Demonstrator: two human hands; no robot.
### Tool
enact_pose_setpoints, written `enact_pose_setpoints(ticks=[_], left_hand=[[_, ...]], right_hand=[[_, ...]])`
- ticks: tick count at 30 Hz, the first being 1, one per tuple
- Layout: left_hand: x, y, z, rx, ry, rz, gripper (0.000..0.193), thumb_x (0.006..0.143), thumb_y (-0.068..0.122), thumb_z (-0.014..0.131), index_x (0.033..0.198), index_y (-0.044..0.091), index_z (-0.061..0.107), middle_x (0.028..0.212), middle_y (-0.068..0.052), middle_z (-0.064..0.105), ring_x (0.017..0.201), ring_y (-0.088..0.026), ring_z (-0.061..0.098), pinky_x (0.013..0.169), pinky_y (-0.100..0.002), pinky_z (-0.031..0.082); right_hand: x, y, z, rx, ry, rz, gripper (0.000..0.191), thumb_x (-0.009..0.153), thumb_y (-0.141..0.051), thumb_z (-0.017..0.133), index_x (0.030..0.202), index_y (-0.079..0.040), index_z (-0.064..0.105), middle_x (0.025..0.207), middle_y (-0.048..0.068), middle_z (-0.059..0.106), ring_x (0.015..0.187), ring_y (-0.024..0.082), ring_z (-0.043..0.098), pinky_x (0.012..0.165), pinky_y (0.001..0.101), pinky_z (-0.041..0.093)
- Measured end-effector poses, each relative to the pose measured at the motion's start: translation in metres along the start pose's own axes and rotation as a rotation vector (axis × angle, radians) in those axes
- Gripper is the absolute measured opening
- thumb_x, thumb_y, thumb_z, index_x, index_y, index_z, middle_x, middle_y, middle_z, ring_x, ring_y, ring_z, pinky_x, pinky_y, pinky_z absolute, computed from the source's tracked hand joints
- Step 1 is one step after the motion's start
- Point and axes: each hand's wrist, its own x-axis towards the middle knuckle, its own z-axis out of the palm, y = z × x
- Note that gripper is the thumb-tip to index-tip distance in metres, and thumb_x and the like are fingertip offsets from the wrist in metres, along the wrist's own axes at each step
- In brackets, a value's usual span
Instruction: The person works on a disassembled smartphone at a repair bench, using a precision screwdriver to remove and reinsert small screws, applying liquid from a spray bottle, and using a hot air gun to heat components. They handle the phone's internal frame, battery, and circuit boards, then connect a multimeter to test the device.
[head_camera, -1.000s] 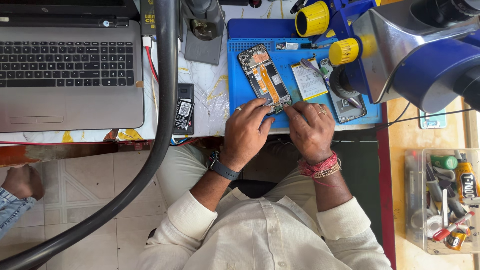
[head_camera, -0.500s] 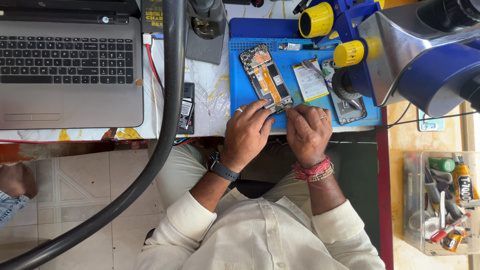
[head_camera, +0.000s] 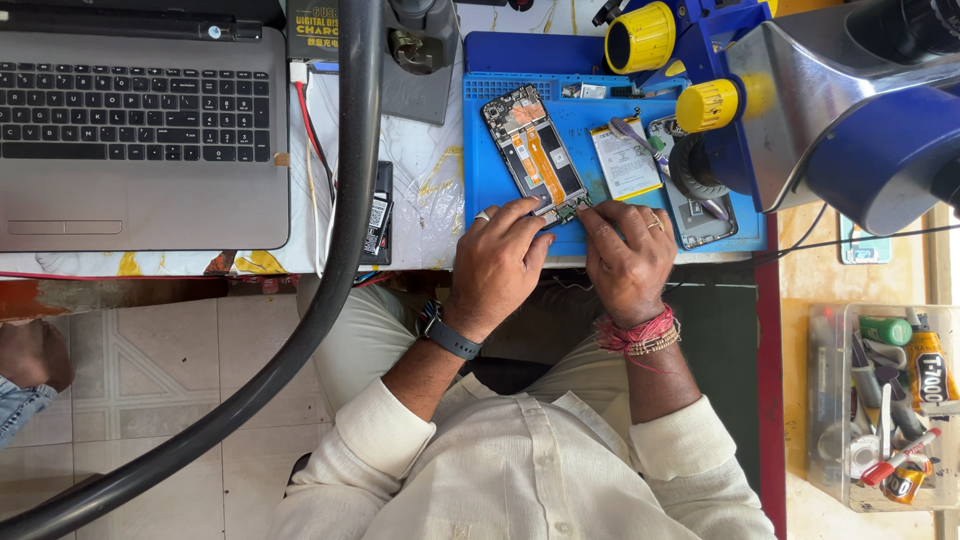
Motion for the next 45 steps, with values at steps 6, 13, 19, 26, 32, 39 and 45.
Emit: enact_pose_setpoints(ticks=[6,13,19,26,32,39,45], left_hand=[[0.005,0.004,-0.002,-0.003,-0.036,-0.013,0.025,0.088,0.013,0.079,0.107,-0.001,0.071,0.117,-0.012,0.07,0.098,-0.03,0.069,0.085,-0.042,0.056],[0.023,-0.003,-0.011,0.077,-0.116,0.086,0.033,0.079,0.016,0.084,0.106,0.001,0.073,0.111,-0.008,0.07,0.102,-0.028,0.062,0.087,-0.043,0.05],[0.018,-0.011,-0.007,0.09,-0.086,0.145,0.026,0.083,0.018,0.085,0.103,0.003,0.075,0.113,-0.003,0.07,0.107,-0.023,0.061,0.093,-0.041,0.047],[0.016,-0.013,-0.006,0.121,-0.081,0.151,0.02,0.085,0.019,0.084,0.098,0.005,0.077,0.112,0.0,0.071,0.11,-0.021,0.06,0.093,-0.043,0.043],[0.016,-0.012,-0.007,0.112,-0.065,0.149,0.02,0.084,0.019,0.084,0.097,0.006,0.077,0.112,0.0,0.072,0.11,-0.02,0.061,0.093,-0.043,0.043],[0.016,-0.013,-0.007,0.107,-0.069,0.155,0.018,0.084,0.019,0.084,0.095,0.007,0.077,0.112,0.001,0.072,0.111,-0.02,0.061,0.093,-0.043,0.042],[0.015,-0.015,-0.007,0.114,-0.065,0.163,0.017,0.085,0.02,0.084,0.094,0.008,0.077,0.111,0.002,0.071,0.11,-0.02,0.061,0.094,-0.043,0.042]], right_hand=[[0.001,0.002,0.0,0.02,-0.01,0.014,0.025,0.085,0.003,0.079,0.106,-0.011,0.077,0.1,0.003,0.068,0.087,0.022,0.064,0.077,0.0395,0.047],[0.004,0.001,0.0,0.058,-0.004,0.027,0.021,0.087,0.002,0.077,0.103,-0.01,0.076,0.1,0.003,0.069,0.089,0.023,0.064,0.079,0.04,0.047],[0.008,0.001,-0.002,0.089,-0.02,0.066,0.014,0.089,-0.004,0.082,0.102,-0.009,0.078,0.098,0.004,0.07,0.087,0.023,0.065,0.078,0.0393,0.049],[0.01,0.0,-0.001,0.164,-0.02,0.133,0.014,0.088,-0.006,0.084,0.101,-0.008,0.079,0.095,0.005,0.068,0.088,0.025,0.065,0.078,0.0395,0.051],[0.005,0.0,-0.002,0.148,-0.005,0.088,0.019,0.088,-0.003,0.082,0.105,-0.009,0.078,0.101,0.005,0.066,0.091,0.024,0.065,0.078,0.0399,0.05],[0.006,0.001,0.002,0.111,-0.01,0.036,0.016,0.087,-0.004,0.082,0.101,-0.01,0.077,0.101,0.003,0.067,0.09,0.024,0.064,0.078,0.0404,0.047],[0.007,0.003,0.0,0.096,-0.06,0.014,0.021,0.083,-0.002,0.079,0.101,-0.013,0.078,0.103,0.003,0.067,0.094,0.024,0.065,0.08,0.0403,0.048]])
